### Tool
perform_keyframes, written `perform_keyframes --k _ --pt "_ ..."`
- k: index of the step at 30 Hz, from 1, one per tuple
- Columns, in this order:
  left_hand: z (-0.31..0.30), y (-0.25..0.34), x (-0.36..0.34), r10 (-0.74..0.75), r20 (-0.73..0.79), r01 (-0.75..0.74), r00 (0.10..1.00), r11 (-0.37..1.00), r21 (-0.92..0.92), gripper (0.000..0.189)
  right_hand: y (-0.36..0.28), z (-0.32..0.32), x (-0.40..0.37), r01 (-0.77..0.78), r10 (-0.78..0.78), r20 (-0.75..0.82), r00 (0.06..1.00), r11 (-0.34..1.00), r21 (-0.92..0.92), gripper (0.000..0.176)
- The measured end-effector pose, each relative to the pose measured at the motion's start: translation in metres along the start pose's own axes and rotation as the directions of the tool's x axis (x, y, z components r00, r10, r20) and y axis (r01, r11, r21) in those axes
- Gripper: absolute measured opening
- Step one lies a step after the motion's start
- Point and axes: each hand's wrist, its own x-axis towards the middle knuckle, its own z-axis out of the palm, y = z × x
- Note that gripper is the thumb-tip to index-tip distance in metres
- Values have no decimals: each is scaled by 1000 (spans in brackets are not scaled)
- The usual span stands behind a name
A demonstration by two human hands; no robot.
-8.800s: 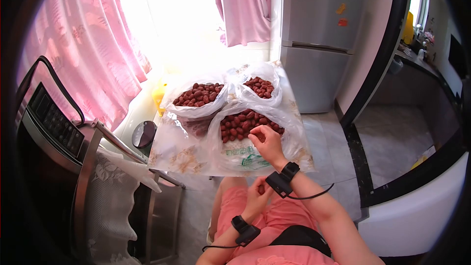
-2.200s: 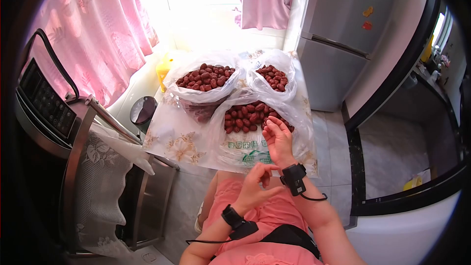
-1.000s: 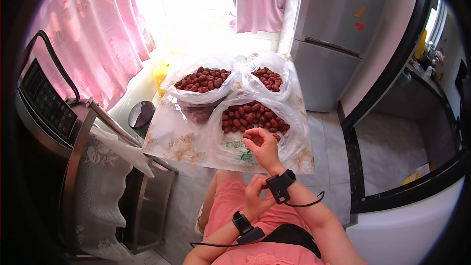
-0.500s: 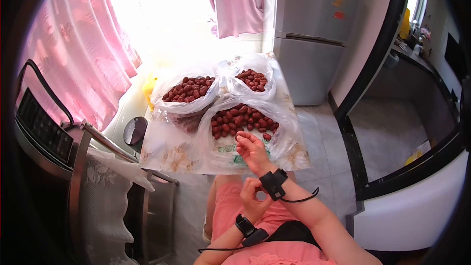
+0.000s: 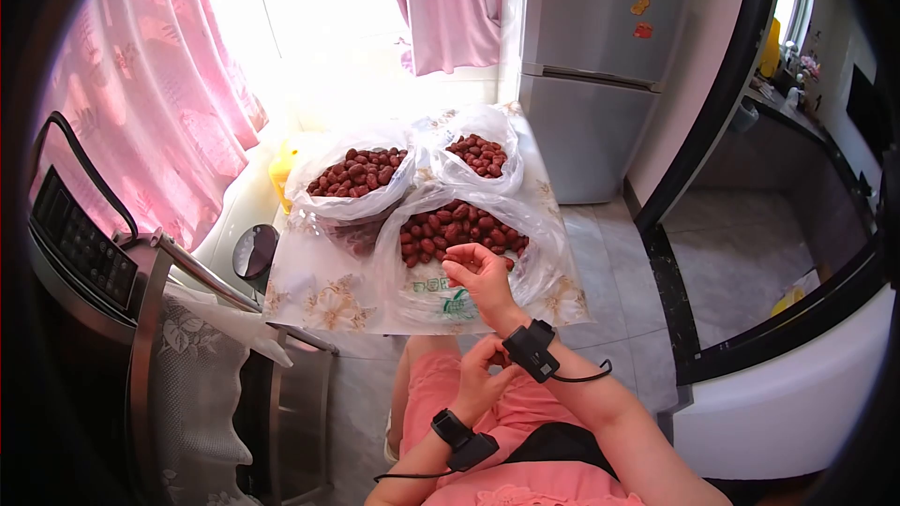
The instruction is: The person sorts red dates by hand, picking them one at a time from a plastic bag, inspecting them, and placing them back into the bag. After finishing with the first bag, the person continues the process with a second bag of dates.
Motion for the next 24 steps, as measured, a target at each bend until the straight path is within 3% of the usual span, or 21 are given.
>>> perform_keyframes --k 4,6,10,13,15,19,21,22,24 --pt "-7 -7 1 -15 22 14 1000 999 42 25 -1 -4 -1 -101 108 -63 992 989 109 21" --pt "-10 -7 2 39 30 -42 999 994 103 23 0 -6 0 -165 189 -75 979 953 255 21" --pt "-5 3 -1 13 12 -14 1000 998 54 21 -6 -5 0 -155 183 -79 980 948 279 20" --pt "-8 -8 5 113 -23 -109 993 986 126 20 -3 -3 -2 -238 269 -25 963 891 387 21" --pt "-16 -15 8 233 -71 -205 970 939 277 19 1 0 0 -271 271 109 956 683 679 22" --pt "-16 -10 3 186 -81 -157 979 946 285 17 -7 7 -6 -290 280 135 950 641 711 22" --pt "-12 -14 -1 76 -88 -67 993 992 109 17 -11 14 -10 -228 220 62 974 927 296 23" --pt "-11 -15 -2 76 -87 -66 993 992 109 17 -10 13 -12 -228 220 61 974 928 296 23" --pt "-9 -16 -5 25 -52 -25 998 1000 -3 16 -5 12 -12 -96 95 60 994 995 4 24"
